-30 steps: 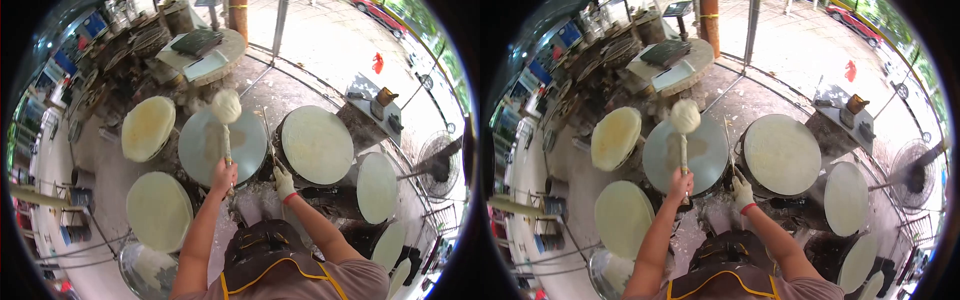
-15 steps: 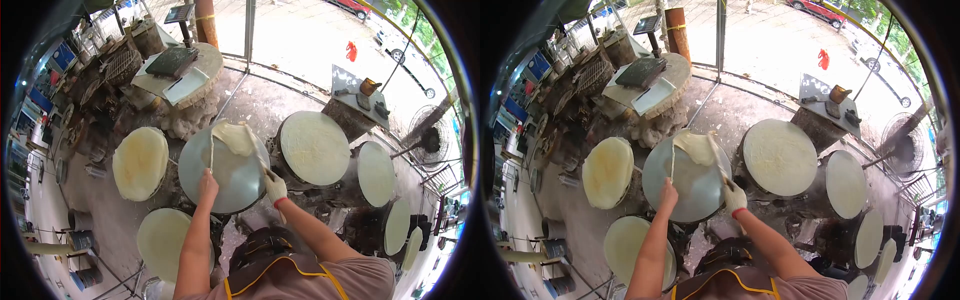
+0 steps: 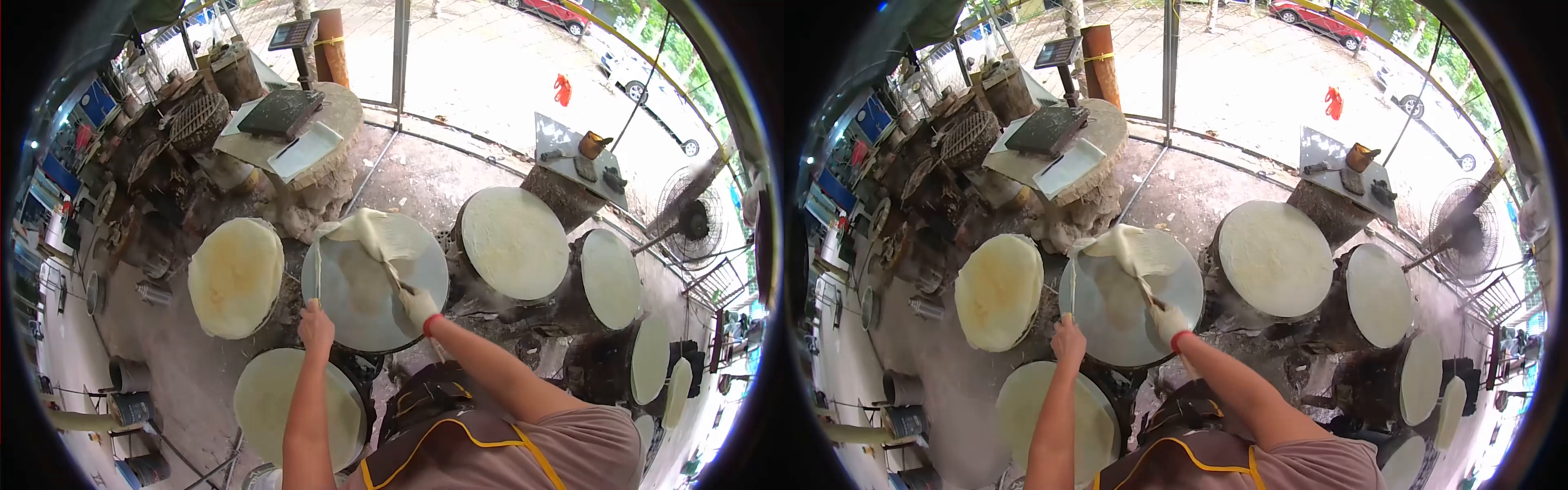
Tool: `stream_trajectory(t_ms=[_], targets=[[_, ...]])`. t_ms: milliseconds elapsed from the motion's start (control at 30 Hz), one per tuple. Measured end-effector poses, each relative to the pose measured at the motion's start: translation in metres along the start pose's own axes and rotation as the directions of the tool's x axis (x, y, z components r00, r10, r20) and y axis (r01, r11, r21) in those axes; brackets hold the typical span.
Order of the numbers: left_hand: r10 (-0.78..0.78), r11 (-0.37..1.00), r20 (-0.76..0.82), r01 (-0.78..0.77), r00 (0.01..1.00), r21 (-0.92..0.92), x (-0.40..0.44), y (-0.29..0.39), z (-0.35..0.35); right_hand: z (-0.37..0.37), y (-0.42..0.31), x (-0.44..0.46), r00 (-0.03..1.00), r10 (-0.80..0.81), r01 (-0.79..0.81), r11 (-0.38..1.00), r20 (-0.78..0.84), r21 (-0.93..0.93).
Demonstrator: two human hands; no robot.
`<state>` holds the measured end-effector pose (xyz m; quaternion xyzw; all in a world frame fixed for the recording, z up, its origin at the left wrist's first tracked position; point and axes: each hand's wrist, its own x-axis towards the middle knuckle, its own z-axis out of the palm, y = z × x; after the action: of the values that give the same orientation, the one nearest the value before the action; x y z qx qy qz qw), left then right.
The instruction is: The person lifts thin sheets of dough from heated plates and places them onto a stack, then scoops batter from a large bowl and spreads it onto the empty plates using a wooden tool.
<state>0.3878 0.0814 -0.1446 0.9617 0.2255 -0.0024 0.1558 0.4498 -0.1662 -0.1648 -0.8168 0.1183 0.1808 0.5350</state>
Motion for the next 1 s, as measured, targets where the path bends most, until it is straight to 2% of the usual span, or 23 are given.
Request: stream_trajectory(t_ms=[67,100,200,233,267,333,433,533,567,600,667,700,767,867,900,967,1000], targets=[[0.022,0.998,-0.033,-0.020,0.999,0.058,-0.007,-0.009,-0.010,-0.016,-0.021,0.003,0.942,0.214,-0.265,0.946,0.257,0.184],[0.031,0.996,-0.049,-0.027,0.998,0.085,-0.011,-0.015,-0.015,-0.030,-0.025,-0.008,0.972,0.106,-0.144,0.974,0.210,0.175],[0.035,0.992,-0.064,-0.026,0.997,0.125,-0.024,-0.036,-0.026,-0.014,0.022,-0.002,0.990,0.001,0.049,0.936,-0.140,0.349],[0.043,0.992,-0.066,-0.035,0.997,0.120,-0.028,-0.039,-0.027,-0.006,0.020,-0.002,0.974,-0.128,0.111,0.989,-0.186,-0.099],[0.051,0.992,-0.065,-0.043,0.997,0.118,-0.033,-0.041,-0.027,0.000,-0.016,-0.012,0.991,-0.110,0.096,0.982,-0.080,-0.160],[0.054,0.994,-0.054,-0.049,0.997,0.098,-0.047,-0.049,-0.027,0.013,-0.014,0.020,0.979,-0.147,0.145,0.989,0.141,0.020],[0.031,0.998,-0.055,-0.028,0.998,0.048,-0.066,-0.067,-0.028,-0.036,-0.038,0.002,0.946,0.107,-0.132,0.989,0.306,0.061],[0.000,1.000,-0.063,0.002,0.998,0.030,-0.082,-0.078,-0.031,-0.037,0.023,0.036,1.000,0.021,-0.019,0.979,-0.007,0.205],[0.002,0.999,-0.055,0.000,0.998,0.032,-0.088,-0.076,-0.033,-0.016,0.037,0.052,0.998,0.020,0.003,0.935,-0.062,0.355],[0.003,0.999,-0.047,-0.002,0.999,0.037,-0.093,-0.074,-0.035,-0.006,0.020,0.040,0.997,-0.073,0.074,0.991,-0.016,0.113],[0.014,1.000,-0.071,-0.013,0.997,0.020,-0.102,-0.067,-0.033,0.011,-0.025,0.027,0.959,-0.237,0.256,0.960,0.159,-0.116],[0.019,1.000,-0.080,-0.018,0.997,0.011,-0.108,-0.063,-0.032,0.002,-0.034,0.022,0.954,-0.141,0.164,0.984,0.263,-0.065],[0.003,0.999,-0.082,-0.006,0.997,-0.044,-0.123,-0.056,-0.039,-0.015,-0.047,0.022,0.882,0.023,-0.028,1.000,0.472,0.004],[0.010,0.990,-0.163,-0.033,0.987,-0.139,-0.153,-0.073,-0.026,-0.057,-0.014,0.046,0.927,-0.013,0.022,1.000,0.374,-0.019],[0.015,0.984,-0.208,-0.051,0.978,-0.171,-0.158,-0.074,-0.023,-0.054,-0.019,0.053,0.962,-0.028,0.033,0.999,0.272,-0.013],[-0.008,0.921,-0.288,-0.105,0.958,-0.376,-0.167,-0.062,-0.012,-0.039,-0.025,0.060,0.997,-0.041,0.041,0.999,0.064,-0.002],[-0.022,0.874,-0.328,-0.142,0.944,-0.465,-0.169,-0.052,-0.012,-0.026,-0.030,0.063,0.967,-0.102,0.114,0.993,0.233,-0.041]])
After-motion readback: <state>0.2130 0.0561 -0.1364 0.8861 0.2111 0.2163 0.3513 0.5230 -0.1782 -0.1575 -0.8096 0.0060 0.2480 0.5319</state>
